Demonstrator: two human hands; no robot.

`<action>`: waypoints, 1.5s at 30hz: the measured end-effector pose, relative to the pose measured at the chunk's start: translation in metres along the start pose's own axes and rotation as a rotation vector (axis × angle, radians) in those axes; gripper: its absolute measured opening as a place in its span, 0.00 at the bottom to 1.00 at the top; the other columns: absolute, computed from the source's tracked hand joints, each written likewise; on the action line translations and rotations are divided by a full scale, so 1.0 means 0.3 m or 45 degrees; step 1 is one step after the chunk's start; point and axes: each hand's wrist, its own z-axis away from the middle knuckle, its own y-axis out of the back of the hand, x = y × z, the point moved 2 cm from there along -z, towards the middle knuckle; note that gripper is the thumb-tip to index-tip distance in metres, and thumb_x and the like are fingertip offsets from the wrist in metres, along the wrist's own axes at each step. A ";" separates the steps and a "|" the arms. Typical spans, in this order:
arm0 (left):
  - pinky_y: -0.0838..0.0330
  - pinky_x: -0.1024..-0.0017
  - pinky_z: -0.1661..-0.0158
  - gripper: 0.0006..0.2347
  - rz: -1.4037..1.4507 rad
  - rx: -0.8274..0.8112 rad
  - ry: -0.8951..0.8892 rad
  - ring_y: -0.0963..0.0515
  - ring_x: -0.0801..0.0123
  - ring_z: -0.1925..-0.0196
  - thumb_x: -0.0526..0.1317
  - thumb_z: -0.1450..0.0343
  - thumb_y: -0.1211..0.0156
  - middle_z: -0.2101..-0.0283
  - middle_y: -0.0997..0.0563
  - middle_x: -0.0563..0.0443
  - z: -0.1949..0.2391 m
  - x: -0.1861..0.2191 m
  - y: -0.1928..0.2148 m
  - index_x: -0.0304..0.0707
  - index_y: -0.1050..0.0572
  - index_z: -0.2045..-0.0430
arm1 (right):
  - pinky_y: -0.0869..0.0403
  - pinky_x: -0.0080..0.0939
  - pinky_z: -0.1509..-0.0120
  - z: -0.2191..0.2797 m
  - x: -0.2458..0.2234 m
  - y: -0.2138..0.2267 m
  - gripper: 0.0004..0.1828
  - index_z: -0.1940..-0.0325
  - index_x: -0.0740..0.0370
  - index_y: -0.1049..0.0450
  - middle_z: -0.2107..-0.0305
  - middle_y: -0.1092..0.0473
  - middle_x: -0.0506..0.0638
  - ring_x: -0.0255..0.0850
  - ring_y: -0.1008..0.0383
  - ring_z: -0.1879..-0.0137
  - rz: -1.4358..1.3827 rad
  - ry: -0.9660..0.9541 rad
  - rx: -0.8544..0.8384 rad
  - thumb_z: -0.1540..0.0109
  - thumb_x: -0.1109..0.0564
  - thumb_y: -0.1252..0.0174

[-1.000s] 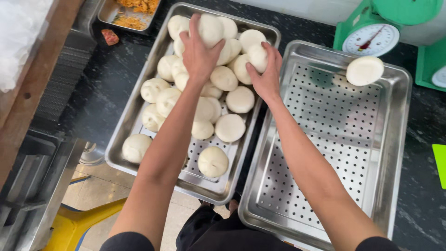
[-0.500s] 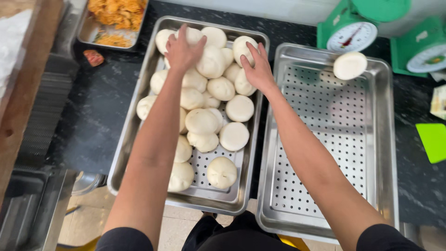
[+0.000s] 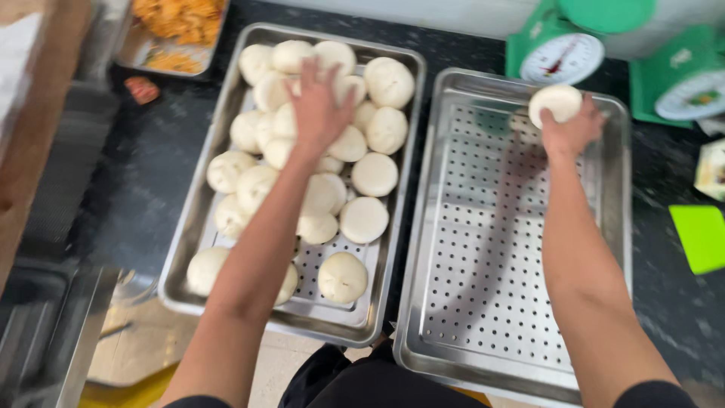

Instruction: The person arranges round white buns on perforated metal trays, moving them between trays and into a plastic bag. The person also retrieves a tray from a proofer and places it on the counter.

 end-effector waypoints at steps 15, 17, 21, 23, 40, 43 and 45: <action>0.38 0.79 0.80 0.14 1.442 0.302 0.644 0.33 0.81 0.83 0.44 0.23 0.50 0.78 0.23 0.53 0.395 -0.005 0.387 0.38 0.25 0.47 | 0.24 0.43 0.38 0.675 -1.299 0.205 0.33 0.34 0.58 0.29 0.43 0.26 0.55 0.46 0.23 0.40 -0.987 0.996 -0.554 0.42 0.58 0.28; 0.40 0.79 0.79 0.14 1.433 0.438 0.642 0.34 0.82 0.82 0.43 0.21 0.51 0.78 0.24 0.55 0.431 -0.092 0.441 0.35 0.22 0.50 | 0.26 0.46 0.36 0.783 -1.459 0.191 0.32 0.35 0.56 0.27 0.43 0.25 0.55 0.49 0.24 0.39 -0.898 1.213 -0.632 0.43 0.58 0.28; 0.41 0.80 0.78 0.13 1.421 0.571 0.623 0.34 0.83 0.80 0.42 0.20 0.50 0.78 0.24 0.56 0.537 -0.289 0.550 0.31 0.20 0.56 | 0.28 0.50 0.33 0.945 -1.666 0.067 0.33 0.34 0.49 0.27 0.38 0.29 0.54 0.53 0.30 0.32 -0.531 1.505 -0.669 0.45 0.58 0.33; 0.38 0.80 0.78 0.12 1.358 0.592 0.639 0.31 0.83 0.79 0.42 0.21 0.49 0.78 0.23 0.56 0.604 -0.385 0.612 0.32 0.20 0.58 | 0.30 0.55 0.33 1.006 -1.720 -0.039 0.34 0.32 0.49 0.29 0.36 0.33 0.56 0.55 0.34 0.31 -0.330 1.627 -0.706 0.45 0.53 0.35; 0.35 0.81 0.75 0.10 1.093 0.971 0.695 0.29 0.84 0.76 0.42 0.23 0.41 0.74 0.22 0.59 1.225 -0.518 1.107 0.33 0.18 0.63 | 0.26 0.40 0.48 1.689 -2.179 0.106 0.22 0.39 0.53 0.23 0.51 0.20 0.54 0.40 0.21 0.50 -0.781 1.899 -1.547 0.35 0.48 0.41; 0.34 0.82 0.74 0.10 0.923 1.191 0.786 0.28 0.84 0.74 0.42 0.23 0.39 0.74 0.22 0.59 1.475 -0.467 1.262 0.33 0.18 0.64 | 0.25 0.37 0.45 2.043 -2.225 0.301 0.19 0.43 0.59 0.21 0.54 0.19 0.53 0.36 0.21 0.50 -0.961 2.124 -1.857 0.36 0.50 0.41; 0.34 0.82 0.72 0.10 0.772 1.409 0.819 0.28 0.85 0.72 0.42 0.22 0.39 0.73 0.22 0.60 1.683 -0.397 1.355 0.33 0.18 0.64 | 0.24 0.36 0.49 2.276 -2.215 0.436 0.17 0.48 0.62 0.20 0.60 0.18 0.51 0.33 0.20 0.55 -1.043 2.276 -2.062 0.36 0.51 0.41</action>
